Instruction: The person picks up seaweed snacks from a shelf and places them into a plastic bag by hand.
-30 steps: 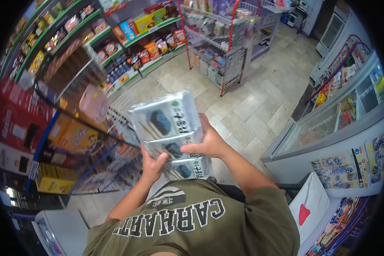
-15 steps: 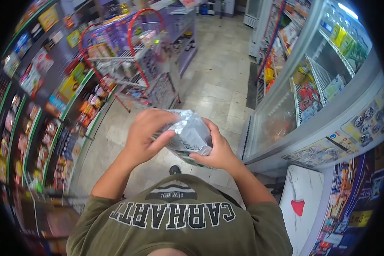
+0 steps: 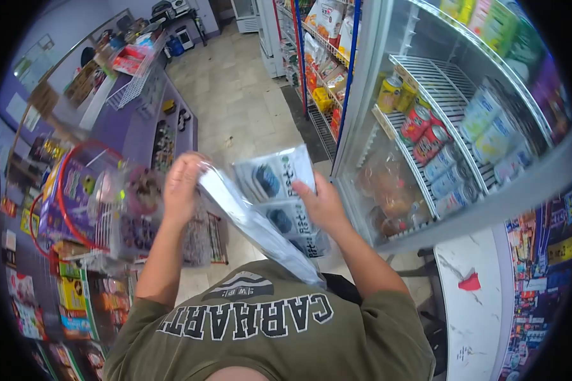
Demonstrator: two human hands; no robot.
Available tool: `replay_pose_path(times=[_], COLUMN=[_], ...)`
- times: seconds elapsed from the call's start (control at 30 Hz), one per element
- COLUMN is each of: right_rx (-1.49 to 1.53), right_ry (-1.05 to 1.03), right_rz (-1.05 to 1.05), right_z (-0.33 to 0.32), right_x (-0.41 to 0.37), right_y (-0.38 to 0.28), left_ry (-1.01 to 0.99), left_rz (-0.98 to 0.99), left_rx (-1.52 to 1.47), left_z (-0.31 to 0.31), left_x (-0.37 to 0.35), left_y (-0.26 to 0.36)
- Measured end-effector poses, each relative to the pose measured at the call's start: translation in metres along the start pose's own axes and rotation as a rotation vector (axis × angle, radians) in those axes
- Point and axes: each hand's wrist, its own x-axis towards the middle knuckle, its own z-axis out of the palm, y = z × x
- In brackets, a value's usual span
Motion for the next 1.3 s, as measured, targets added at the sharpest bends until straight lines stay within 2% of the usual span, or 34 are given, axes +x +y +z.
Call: replay_pose_path(times=[0.07, 0.13, 0.2, 0.27, 0.3, 0.37, 0.4, 0.47, 0.5, 0.53, 0.6, 0.67, 0.73, 0.8, 0.87, 0.93, 1.0, 1.07, 1.13, 1.17, 1.2, 1.27, 1.3], right_rx=[0.141, 0.106, -0.061, -0.094, -0.124, -0.179, -0.175, -0.220, -0.262, -0.264, -0.355, -0.329, -0.513, -0.564, -0.388, -0.391, -0.278, -0.367, -0.612, -0.585, -0.578, -0.680, -0.818], right_ry=[0.012, 0.008, -0.063, -0.139, -0.182, -0.235, -0.236, -0.297, -0.306, -0.295, -0.305, -0.284, -0.340, -0.298, -0.281, -0.292, -0.283, -0.268, 0.033, 0.042, 0.042, -0.145, -0.140], right_rz=[0.083, 0.061, 0.062, 0.062, 0.030, -0.019, -0.024, -0.042, -0.042, -0.037, -0.060, -0.065, -0.115, -0.034, 0.004, 0.087, 0.124, 0.118, -0.431, -0.536, -0.534, -0.481, -0.553], right_z=[-0.002, 0.001, 0.005, 0.009, 0.012, 0.020, 0.024, 0.036, 0.044, 0.051, 0.070, 0.089, 0.102, 0.108, 0.103, 0.101, 0.100, 0.102, 0.111, 0.114, 0.118, 0.126, 0.129], right_x=[0.072, 0.139, 0.194, 0.249, 0.278, 0.329, 0.343, 0.388, 0.408, 0.427, 0.461, 0.496, 0.534, 0.568, 0.605, 0.639, 0.682, 0.728, 0.780, 0.807, 0.835, 0.886, 0.913], right_y=[0.015, 0.017, 0.013, 0.014, 0.015, 0.014, 0.013, 0.015, 0.017, 0.021, 0.029, 0.033, 0.037, 0.043, 0.047, 0.055, 0.072, 0.088, 0.105, 0.107, 0.104, 0.100, 0.102], left_ry=[0.070, 0.104, 0.152, 0.174, 0.187, 0.098, 0.100, -0.111, -0.194, -0.205, -0.560, -0.628, -0.691, -0.808, -0.838, -0.907, -0.880, -0.844, -0.849, -0.827, -0.830, -0.780, -0.793], left_rz=[-0.006, -0.008, -0.024, -0.120, -0.111, 0.142, 0.145, -0.115, -0.115, -0.112, -0.388, -0.372, -0.337, -0.296, -0.308, -0.103, -0.091, -0.072, 0.018, 0.100, 0.094, 0.275, 0.246], left_rx=[0.112, 0.196, 0.269, 0.462, 0.463, 0.862, 0.868, 0.569, 0.478, 0.473, 0.605, 0.649, 0.687, 0.276, 0.215, 0.204, 0.187, 0.184, 0.647, 0.657, 0.662, 0.781, 0.813], left_z=[-0.032, -0.071, -0.107, -0.130, -0.142, -0.165, -0.172, -0.189, -0.192, -0.191, -0.187, -0.182, -0.193, -0.204, -0.207, -0.210, -0.211, -0.214, -0.220, -0.222, -0.225, -0.225, -0.228], left_x=[0.054, 0.110, 0.150, 0.189, 0.208, 0.245, 0.255, 0.295, 0.318, 0.342, 0.393, 0.439, 0.495, 0.542, 0.585, 0.621, 0.653, 0.685, 0.719, 0.735, 0.751, 0.780, 0.796], left_y=[-0.025, -0.043, -0.061, -0.063, -0.072, -0.094, -0.104, -0.131, -0.149, -0.157, -0.165, -0.195, -0.241, -0.303, -0.326, -0.354, -0.381, -0.392, -0.390, -0.407, -0.416, -0.426, -0.427])
